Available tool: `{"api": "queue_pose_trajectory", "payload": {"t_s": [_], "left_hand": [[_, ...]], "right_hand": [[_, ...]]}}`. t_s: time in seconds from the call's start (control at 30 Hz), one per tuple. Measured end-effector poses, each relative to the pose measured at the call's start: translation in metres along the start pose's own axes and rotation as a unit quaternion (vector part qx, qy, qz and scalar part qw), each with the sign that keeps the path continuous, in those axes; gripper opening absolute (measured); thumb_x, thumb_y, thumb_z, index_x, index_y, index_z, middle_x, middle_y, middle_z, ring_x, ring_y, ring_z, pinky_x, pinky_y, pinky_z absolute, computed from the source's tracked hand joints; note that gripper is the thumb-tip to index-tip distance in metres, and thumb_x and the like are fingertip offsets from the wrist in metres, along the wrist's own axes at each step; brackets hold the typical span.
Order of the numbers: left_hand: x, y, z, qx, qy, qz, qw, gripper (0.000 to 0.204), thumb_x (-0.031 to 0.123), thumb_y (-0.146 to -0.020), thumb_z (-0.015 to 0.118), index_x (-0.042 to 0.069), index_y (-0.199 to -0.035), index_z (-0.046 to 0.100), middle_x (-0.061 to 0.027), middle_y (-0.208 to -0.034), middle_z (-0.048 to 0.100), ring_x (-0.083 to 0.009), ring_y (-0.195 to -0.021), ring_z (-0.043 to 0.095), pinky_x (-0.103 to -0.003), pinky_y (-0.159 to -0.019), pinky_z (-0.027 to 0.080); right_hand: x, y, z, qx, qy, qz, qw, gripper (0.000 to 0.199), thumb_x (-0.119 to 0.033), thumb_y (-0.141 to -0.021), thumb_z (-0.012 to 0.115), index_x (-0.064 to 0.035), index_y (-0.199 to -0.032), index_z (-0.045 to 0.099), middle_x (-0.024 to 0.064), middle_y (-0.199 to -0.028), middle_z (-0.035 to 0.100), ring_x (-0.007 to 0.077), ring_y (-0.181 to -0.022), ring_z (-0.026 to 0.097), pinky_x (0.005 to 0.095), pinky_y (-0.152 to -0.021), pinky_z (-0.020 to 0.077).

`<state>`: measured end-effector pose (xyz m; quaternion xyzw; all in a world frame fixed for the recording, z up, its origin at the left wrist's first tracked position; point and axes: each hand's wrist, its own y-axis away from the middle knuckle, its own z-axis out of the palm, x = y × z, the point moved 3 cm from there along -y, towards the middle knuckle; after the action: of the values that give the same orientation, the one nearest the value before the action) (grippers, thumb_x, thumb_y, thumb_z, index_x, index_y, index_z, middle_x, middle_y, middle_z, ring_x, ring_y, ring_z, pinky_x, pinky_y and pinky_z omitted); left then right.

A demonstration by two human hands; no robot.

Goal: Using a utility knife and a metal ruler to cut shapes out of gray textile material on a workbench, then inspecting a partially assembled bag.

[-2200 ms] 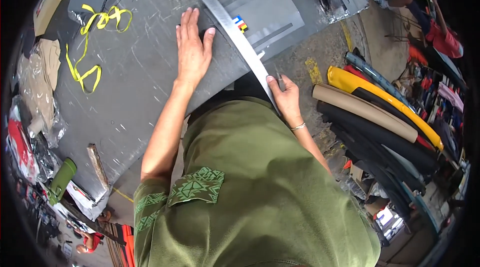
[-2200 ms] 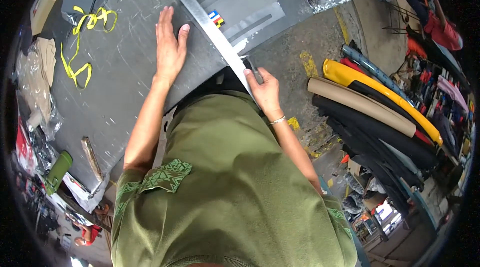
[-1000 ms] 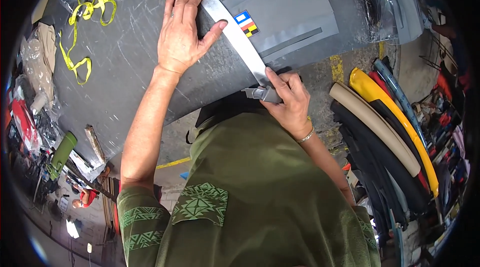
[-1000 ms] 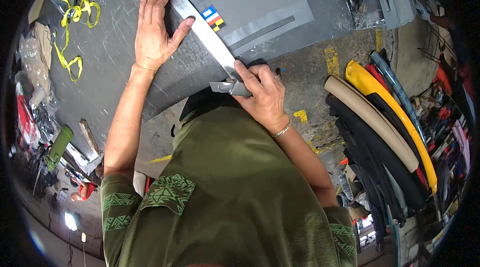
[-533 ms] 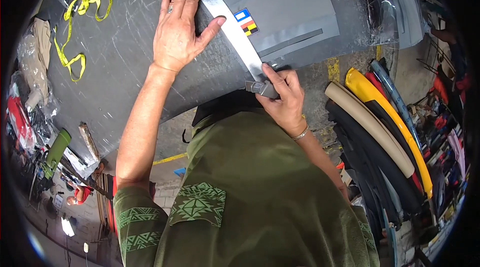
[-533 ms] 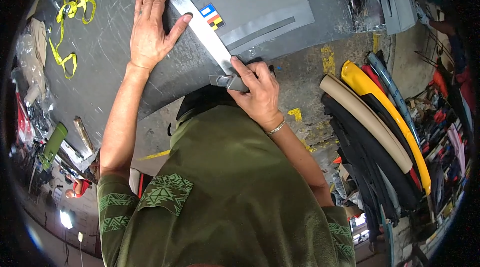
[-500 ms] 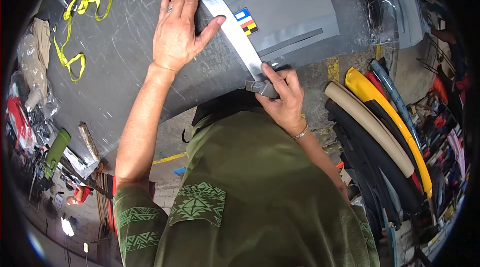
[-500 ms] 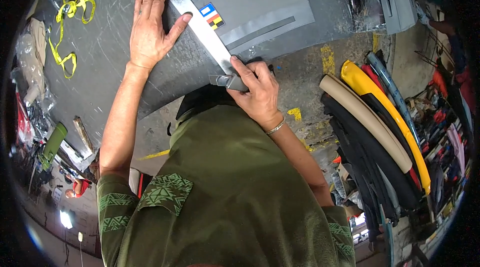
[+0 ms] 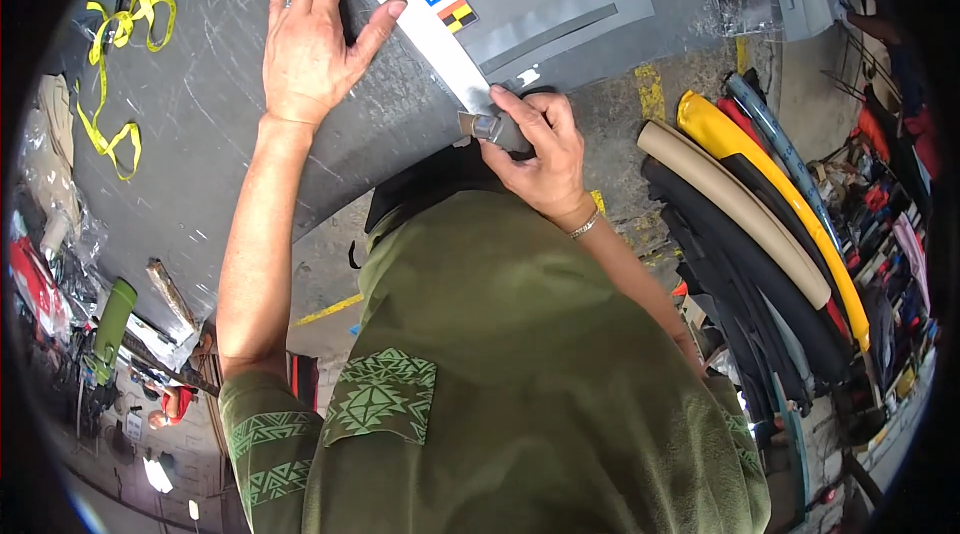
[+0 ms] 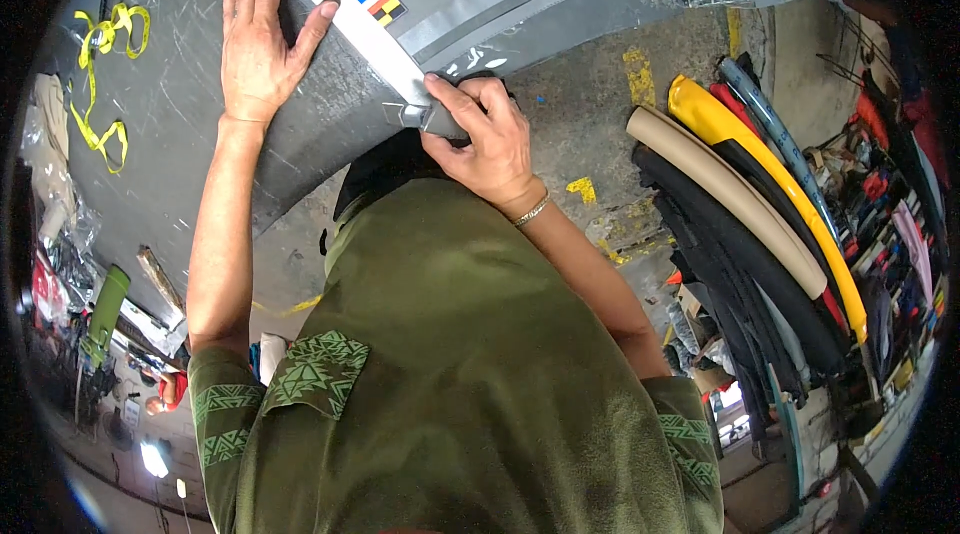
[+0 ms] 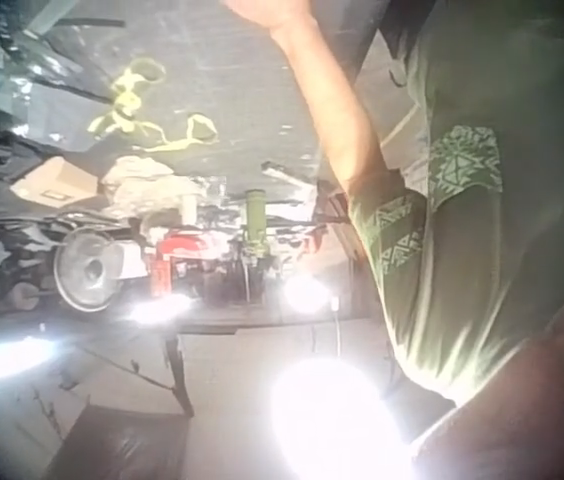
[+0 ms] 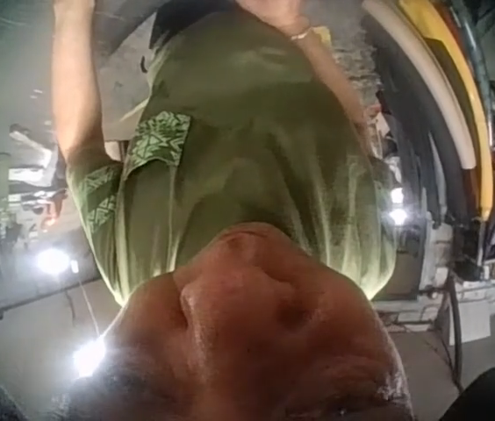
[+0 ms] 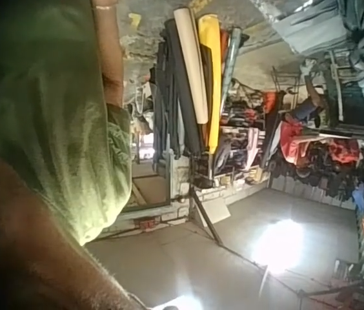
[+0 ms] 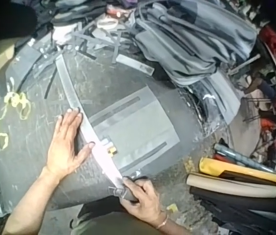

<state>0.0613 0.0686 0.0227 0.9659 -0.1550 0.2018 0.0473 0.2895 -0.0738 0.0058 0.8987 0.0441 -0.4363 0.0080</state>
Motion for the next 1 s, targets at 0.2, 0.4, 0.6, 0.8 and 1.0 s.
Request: {"api": "queue_pose_trajectory", "payload": {"t_s": [0.2,0.4,0.6,0.8,1.0], "left_hand": [[0.002,-0.001,0.0,-0.003,-0.005,-0.004,1.0,0.083,0.036,-0.086,0.073,-0.005,-0.15,0.041,-0.0256,-0.154,0.042,-0.0428,-0.148,0.034,-0.055,-0.125,0.021],[0.0,0.0,0.002,0.002,-0.007,-0.001,1.0,0.083,0.038,-0.086,0.073,-0.005,-0.15,0.041,-0.0256,-0.154,0.042,-0.0428,-0.148,0.035,-0.056,-0.125,0.021],[-0.012,0.002,0.013,0.045,-0.014,0.033,0.998,0.08,0.044,-0.09,0.072,0.001,-0.151,0.044,-0.0189,-0.157,0.043,-0.0367,-0.15,0.034,-0.054,-0.126,0.02],[-0.014,0.003,0.016,0.091,-0.016,0.066,0.994,0.076,0.05,-0.093,0.071,0.006,-0.151,0.047,-0.0129,-0.158,0.044,-0.0306,-0.151,0.035,-0.054,-0.125,0.022],[-0.015,0.003,0.016,0.089,-0.012,0.058,0.994,0.077,0.049,-0.092,0.072,0.004,-0.15,0.047,-0.0139,-0.158,0.044,-0.0319,-0.151,0.035,-0.054,-0.125,0.022]], "right_hand": [[0.0,-0.002,-0.003,-0.001,0.001,-0.003,1.0,0.062,-0.008,-0.068,0.082,-0.0183,-0.128,0.071,0.005,-0.097,0.057,0.0238,-0.081,0.063,0.037,-0.07,0.0558],[0.0,-0.002,-0.002,-0.008,0.0,0.0,1.0,0.062,-0.009,-0.069,0.08,-0.0183,-0.129,0.071,0.0055,-0.097,0.057,0.0246,-0.083,0.062,0.0379,-0.071,0.0558],[0.001,-0.004,-0.002,-0.01,-0.005,0.002,1.0,0.063,-0.01,-0.068,0.08,-0.0176,-0.129,0.069,0.0062,-0.098,0.057,0.0258,-0.084,0.063,0.0384,-0.072,0.0559],[0.0,-0.004,-0.002,-0.02,-0.018,0.018,0.999,0.061,-0.003,-0.067,0.077,-0.0131,-0.127,0.072,0.0085,-0.096,0.056,0.0261,-0.084,0.061,0.0367,-0.075,0.055],[0.004,-0.002,0.0,-0.01,-0.005,-0.004,1.0,0.062,-0.006,-0.066,0.078,-0.0146,-0.128,0.071,0.0071,-0.096,0.055,0.0258,-0.078,0.061,0.0382,-0.068,0.0544]]}}
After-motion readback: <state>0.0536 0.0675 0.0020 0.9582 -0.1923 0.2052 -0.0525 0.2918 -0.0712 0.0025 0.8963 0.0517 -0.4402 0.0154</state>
